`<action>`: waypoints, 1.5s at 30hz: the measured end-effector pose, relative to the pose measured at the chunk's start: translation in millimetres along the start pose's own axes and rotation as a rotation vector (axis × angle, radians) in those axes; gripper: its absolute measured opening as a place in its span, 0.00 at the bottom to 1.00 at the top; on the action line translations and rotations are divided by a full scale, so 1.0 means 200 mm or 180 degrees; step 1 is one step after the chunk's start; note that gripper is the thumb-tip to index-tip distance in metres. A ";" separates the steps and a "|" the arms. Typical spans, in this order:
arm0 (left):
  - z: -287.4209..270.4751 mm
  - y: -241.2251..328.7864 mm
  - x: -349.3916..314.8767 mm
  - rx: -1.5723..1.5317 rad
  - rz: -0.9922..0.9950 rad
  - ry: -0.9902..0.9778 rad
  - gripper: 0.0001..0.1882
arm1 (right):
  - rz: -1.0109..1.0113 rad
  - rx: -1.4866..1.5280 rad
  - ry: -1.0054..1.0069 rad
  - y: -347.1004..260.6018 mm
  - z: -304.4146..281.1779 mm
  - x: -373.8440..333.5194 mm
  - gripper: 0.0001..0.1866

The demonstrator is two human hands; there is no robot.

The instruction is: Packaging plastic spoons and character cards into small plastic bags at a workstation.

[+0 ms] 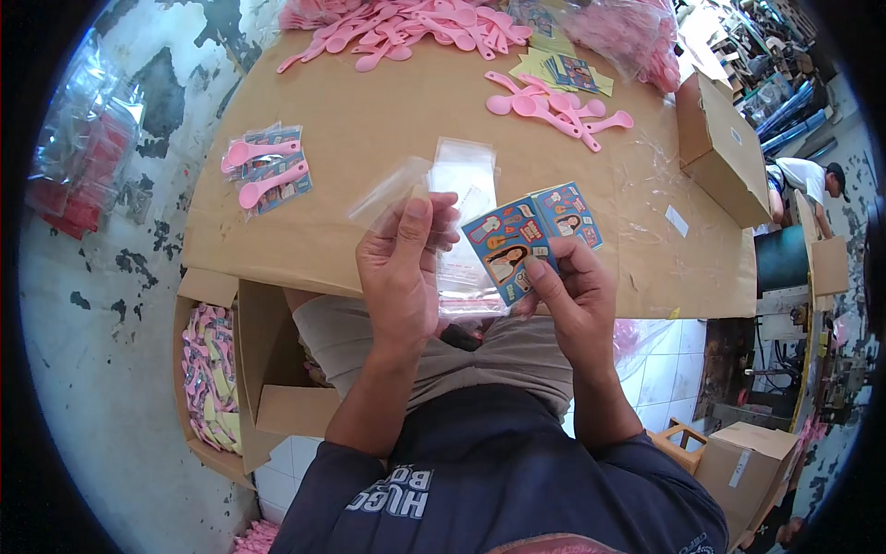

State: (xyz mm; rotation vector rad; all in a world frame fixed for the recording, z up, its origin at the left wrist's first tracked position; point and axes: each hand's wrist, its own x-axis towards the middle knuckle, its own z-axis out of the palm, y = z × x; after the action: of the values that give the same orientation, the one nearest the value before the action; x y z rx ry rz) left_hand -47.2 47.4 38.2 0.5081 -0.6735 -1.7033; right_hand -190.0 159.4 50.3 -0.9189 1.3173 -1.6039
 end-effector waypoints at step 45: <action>0.07 -0.03 -0.08 0.0947 -0.0580 -0.1000 0.18 | -0.0001 0.0185 0.0089 0.00 0.07 0.07 0.08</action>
State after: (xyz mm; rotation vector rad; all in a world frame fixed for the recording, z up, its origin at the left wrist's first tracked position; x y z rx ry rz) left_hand -56.0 65.5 44.3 0.5252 -1.1482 -1.8848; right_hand -181.2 141.8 53.1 -0.8643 1.2828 -1.6522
